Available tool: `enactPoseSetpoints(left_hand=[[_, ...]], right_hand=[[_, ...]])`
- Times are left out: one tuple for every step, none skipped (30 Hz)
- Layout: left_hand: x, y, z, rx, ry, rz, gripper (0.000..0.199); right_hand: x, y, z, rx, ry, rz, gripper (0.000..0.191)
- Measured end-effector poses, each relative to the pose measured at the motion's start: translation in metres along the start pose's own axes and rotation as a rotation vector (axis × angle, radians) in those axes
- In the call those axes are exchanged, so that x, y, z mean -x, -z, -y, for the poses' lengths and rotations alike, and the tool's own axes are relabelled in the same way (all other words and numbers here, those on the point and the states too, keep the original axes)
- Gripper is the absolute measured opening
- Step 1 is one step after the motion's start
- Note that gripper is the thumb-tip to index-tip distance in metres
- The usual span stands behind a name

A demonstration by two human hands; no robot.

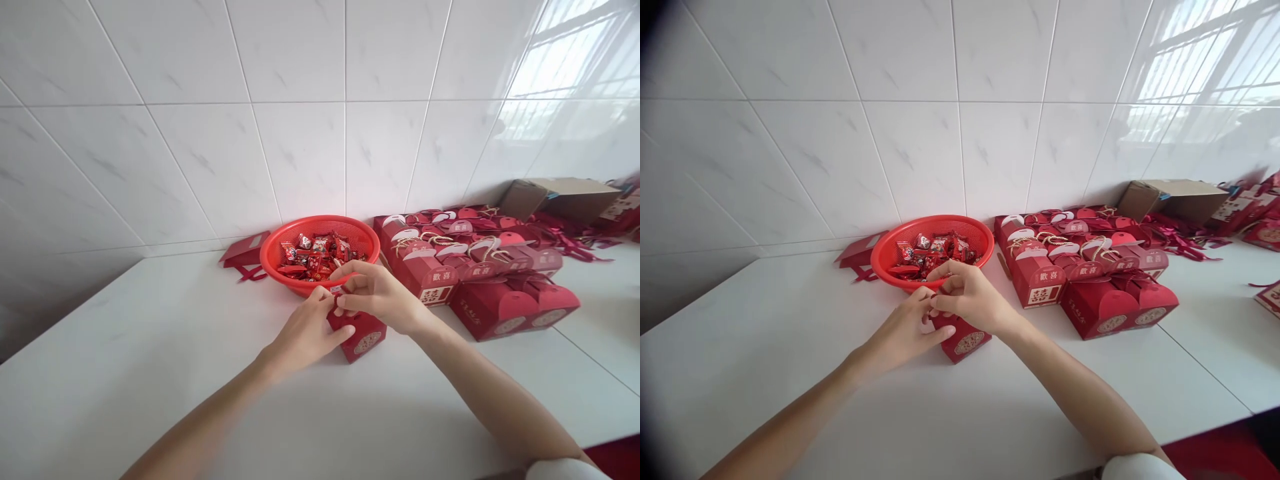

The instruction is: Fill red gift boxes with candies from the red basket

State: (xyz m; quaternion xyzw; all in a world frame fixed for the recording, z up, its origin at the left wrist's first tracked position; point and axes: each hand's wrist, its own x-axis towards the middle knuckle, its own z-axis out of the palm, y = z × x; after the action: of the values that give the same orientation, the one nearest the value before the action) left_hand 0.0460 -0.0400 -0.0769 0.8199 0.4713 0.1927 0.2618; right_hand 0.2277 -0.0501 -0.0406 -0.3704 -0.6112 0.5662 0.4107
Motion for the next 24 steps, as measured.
enactPoseSetpoints(left_hand=[[0.000, -0.001, 0.000, -0.004, 0.003, -0.008, 0.025], [0.000, -0.002, 0.000, -0.001, -0.002, -0.009, 0.028], [0.000, -0.001, -0.001, 0.014, -0.022, -0.004, 0.031], [0.000, 0.000, -0.002, 0.045, -0.049, 0.005, 0.035], [0.000, 0.001, -0.003, 0.094, -0.076, 0.009, 0.041], [0.000, 0.002, -0.005, 0.159, -0.099, 0.001, 0.049], [0.000, 0.004, -0.006, 0.227, -0.117, -0.028, 0.054], [0.000, 0.005, -0.007, 0.291, -0.136, -0.078, 0.052], [0.000, 0.005, -0.008, 0.340, -0.161, -0.134, 0.042], [-0.001, 0.004, -0.007, 0.370, -0.190, -0.172, 0.030], [-0.003, 0.002, -0.006, 0.384, -0.216, -0.173, 0.028], [-0.005, -0.003, -0.004, 0.395, -0.232, -0.137, 0.037], [-0.007, -0.009, 0.000, 0.414, -0.228, -0.072, 0.046], [-0.009, -0.017, 0.004, 0.444, -0.202, 0.012, 0.050], [-0.011, -0.026, 0.008, 0.488, -0.163, 0.090, 0.050], [-0.013, -0.037, 0.012, 0.542, -0.119, 0.152, 0.046], [-0.015, -0.047, 0.016, 0.589, -0.078, 0.212, 0.042], [-0.016, -0.057, 0.020, 0.620, -0.050, 0.264, 0.042], [-0.016, -0.066, 0.023, 0.627, -0.029, 0.311, 0.044], [-0.016, -0.072, 0.025, 0.620, -0.020, 0.344, 0.045], [-0.016, -0.077, 0.027, 0.608, -0.016, 0.366, 0.046], [-0.016, -0.080, 0.028, 0.596, -0.013, 0.375, 0.046], [-0.017, -0.082, 0.030, 0.587, -0.010, 0.372, 0.046], [-0.017, -0.083, 0.031, 0.584, -0.006, 0.362, 0.046]], right_hand=[[-0.001, 0.001, -0.001, -0.003, 0.001, 0.018, 0.031], [-0.001, 0.002, -0.001, -0.003, 0.010, 0.023, 0.030], [0.000, 0.004, -0.001, -0.006, 0.025, 0.007, 0.029], [0.002, 0.007, 0.001, -0.012, 0.045, -0.028, 0.028], [0.006, 0.010, 0.003, -0.017, 0.067, -0.077, 0.027], [0.010, 0.015, 0.007, -0.016, 0.089, -0.134, 0.026], [0.017, 0.021, 0.013, -0.008, 0.110, -0.197, 0.026], [0.025, 0.029, 0.020, 0.008, 0.136, -0.264, 0.026], [0.034, 0.038, 0.028, 0.032, 0.171, -0.336, 0.026], [0.044, 0.048, 0.037, 0.060, 0.217, -0.412, 0.024], [0.055, 0.059, 0.048, 0.085, 0.278, -0.494, 0.022], [0.067, 0.071, 0.059, 0.108, 0.351, -0.592, 0.018], [0.078, 0.084, 0.070, 0.130, 0.426, -0.689, 0.016], [0.089, 0.097, 0.081, 0.149, 0.506, -0.790, 0.014], [0.100, 0.110, 0.090, 0.169, 0.574, -0.892, 0.013], [0.110, 0.122, 0.099, 0.200, 0.621, -0.990, 0.014], [0.119, 0.135, 0.107, 0.232, 0.656, -1.087, 0.014], [0.127, 0.146, 0.112, 0.263, 0.682, -1.178, 0.016], [0.135, 0.157, 0.116, 0.290, 0.679, -1.252, 0.019], [0.143, 0.168, 0.119, 0.314, 0.663, -1.323, 0.023], [0.150, 0.178, 0.119, 0.336, 0.629, -1.389, 0.026], [0.156, 0.190, 0.117, 0.352, 0.581, -1.444, 0.029], [0.162, 0.203, 0.113, 0.368, 0.532, -1.491, 0.031], [0.167, 0.216, 0.107, 0.403, 0.491, -1.516, 0.032]])
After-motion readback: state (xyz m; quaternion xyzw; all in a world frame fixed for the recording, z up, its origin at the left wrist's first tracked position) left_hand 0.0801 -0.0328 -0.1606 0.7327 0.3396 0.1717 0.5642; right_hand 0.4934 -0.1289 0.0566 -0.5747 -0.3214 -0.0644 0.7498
